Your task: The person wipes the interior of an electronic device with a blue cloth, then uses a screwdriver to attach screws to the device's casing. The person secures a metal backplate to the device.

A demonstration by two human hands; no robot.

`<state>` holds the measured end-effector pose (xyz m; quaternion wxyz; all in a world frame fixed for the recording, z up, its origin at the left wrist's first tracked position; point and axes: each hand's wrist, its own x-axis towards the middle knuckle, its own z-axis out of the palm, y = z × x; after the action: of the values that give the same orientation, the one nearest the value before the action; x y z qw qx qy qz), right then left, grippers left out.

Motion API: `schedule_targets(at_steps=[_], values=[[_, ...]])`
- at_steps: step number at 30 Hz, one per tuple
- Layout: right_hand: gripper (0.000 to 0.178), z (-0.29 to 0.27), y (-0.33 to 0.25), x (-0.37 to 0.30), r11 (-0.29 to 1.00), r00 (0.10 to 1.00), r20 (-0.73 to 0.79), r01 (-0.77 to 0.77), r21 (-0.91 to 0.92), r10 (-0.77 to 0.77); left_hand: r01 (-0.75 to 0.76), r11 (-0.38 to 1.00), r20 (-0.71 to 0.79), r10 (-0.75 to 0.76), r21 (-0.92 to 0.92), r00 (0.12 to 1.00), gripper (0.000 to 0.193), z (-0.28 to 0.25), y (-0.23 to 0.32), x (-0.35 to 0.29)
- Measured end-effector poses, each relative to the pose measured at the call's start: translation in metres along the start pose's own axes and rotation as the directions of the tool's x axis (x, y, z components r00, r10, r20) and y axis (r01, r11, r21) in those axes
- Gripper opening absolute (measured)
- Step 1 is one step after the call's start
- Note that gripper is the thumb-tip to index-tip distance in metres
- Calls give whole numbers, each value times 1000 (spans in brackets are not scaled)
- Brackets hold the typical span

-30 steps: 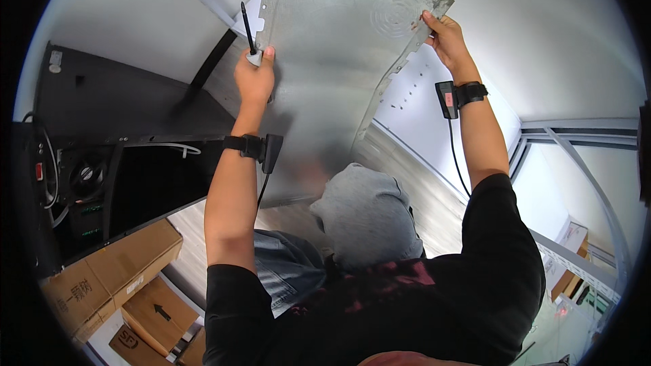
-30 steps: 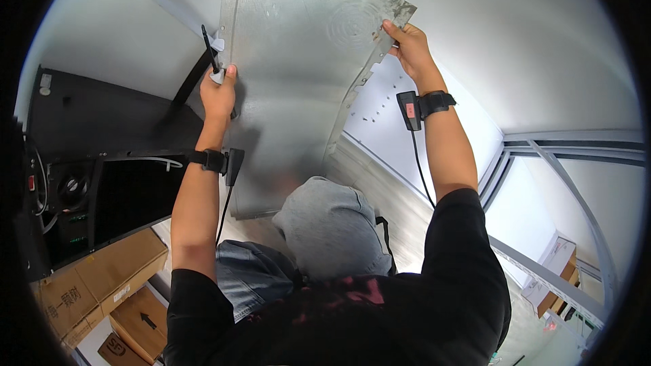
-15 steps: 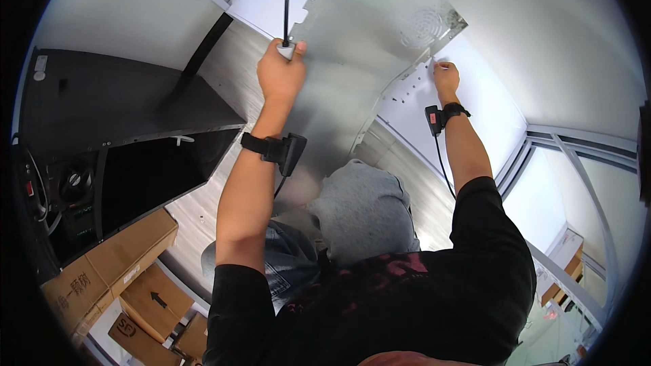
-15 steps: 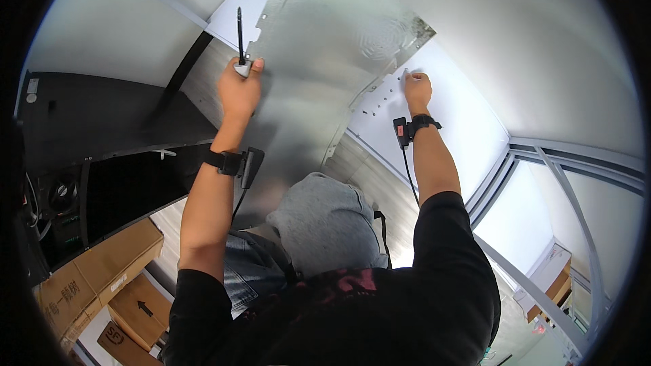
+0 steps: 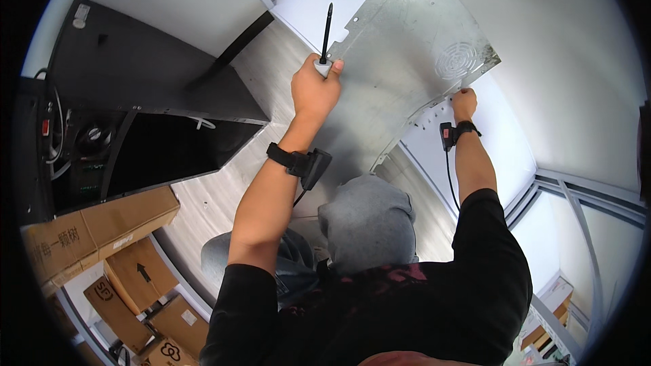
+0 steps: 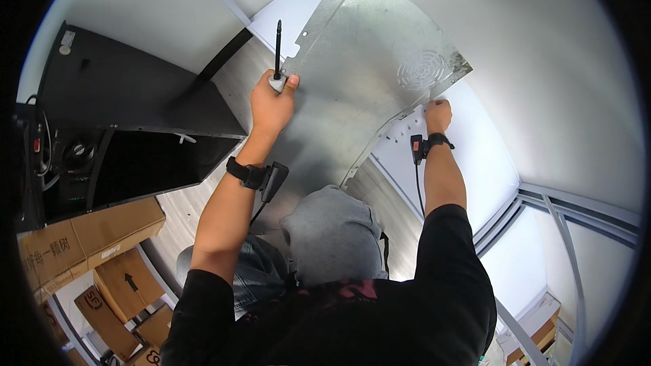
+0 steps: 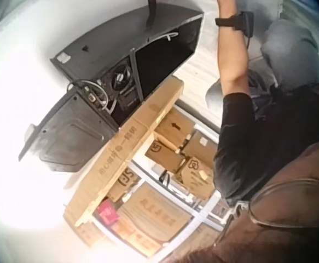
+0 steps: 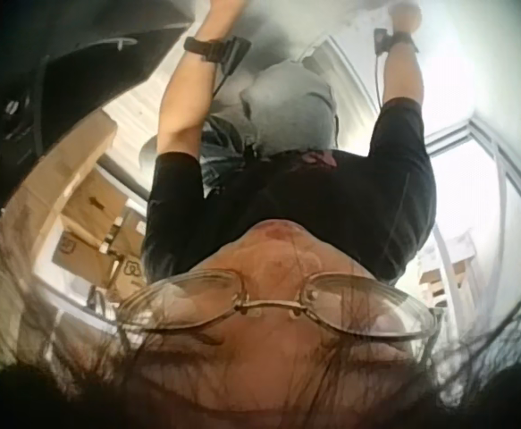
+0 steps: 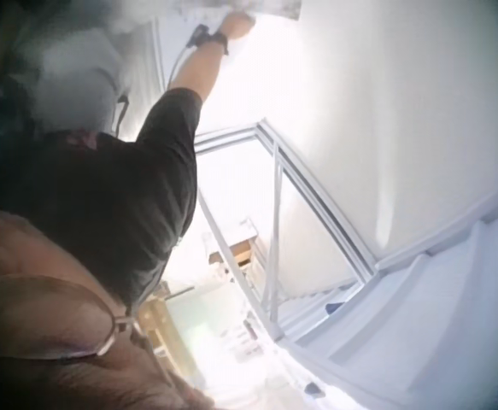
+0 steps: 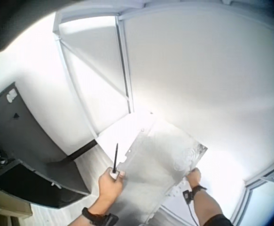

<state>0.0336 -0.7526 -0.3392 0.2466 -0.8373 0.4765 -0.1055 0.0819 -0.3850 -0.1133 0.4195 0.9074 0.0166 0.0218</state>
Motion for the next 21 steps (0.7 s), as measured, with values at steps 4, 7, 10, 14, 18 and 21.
schedule_targets(at_steps=[4, 7, 10, 14, 18, 21], values=[[18, -21, -22, -3, 758, 996, 76, -20, 652, -40, -57, 998, -119, 52, -38, 992, 33, -28, -15, -2], [12, -68, -80, -49, 505, 963, 157, -25, 863, -221, -30, 995, -216, 7, -100, 976, 34, -69, -26, -17], [10, -100, -136, -97, 405, 892, 199, -20, 914, -405, -135, 956, -350, 36, -262, 936, 35, -107, -44, -29], [10, -110, -175, -117, 236, 833, 220, -111, 966, -508, -167, 929, -441, 4, -331, 897, 31, -155, -40, -70], [4, -122, -218, -132, 61, 747, 176, -180, 982, -642, -216, 882, -531, -45, -419, 846, 28, -202, -51, -103], [7, -177, -244, -183, -49, 647, 70, -164, 985, -759, -273, 823, -587, -89, -499, 805, 26, -224, -68, -153]])
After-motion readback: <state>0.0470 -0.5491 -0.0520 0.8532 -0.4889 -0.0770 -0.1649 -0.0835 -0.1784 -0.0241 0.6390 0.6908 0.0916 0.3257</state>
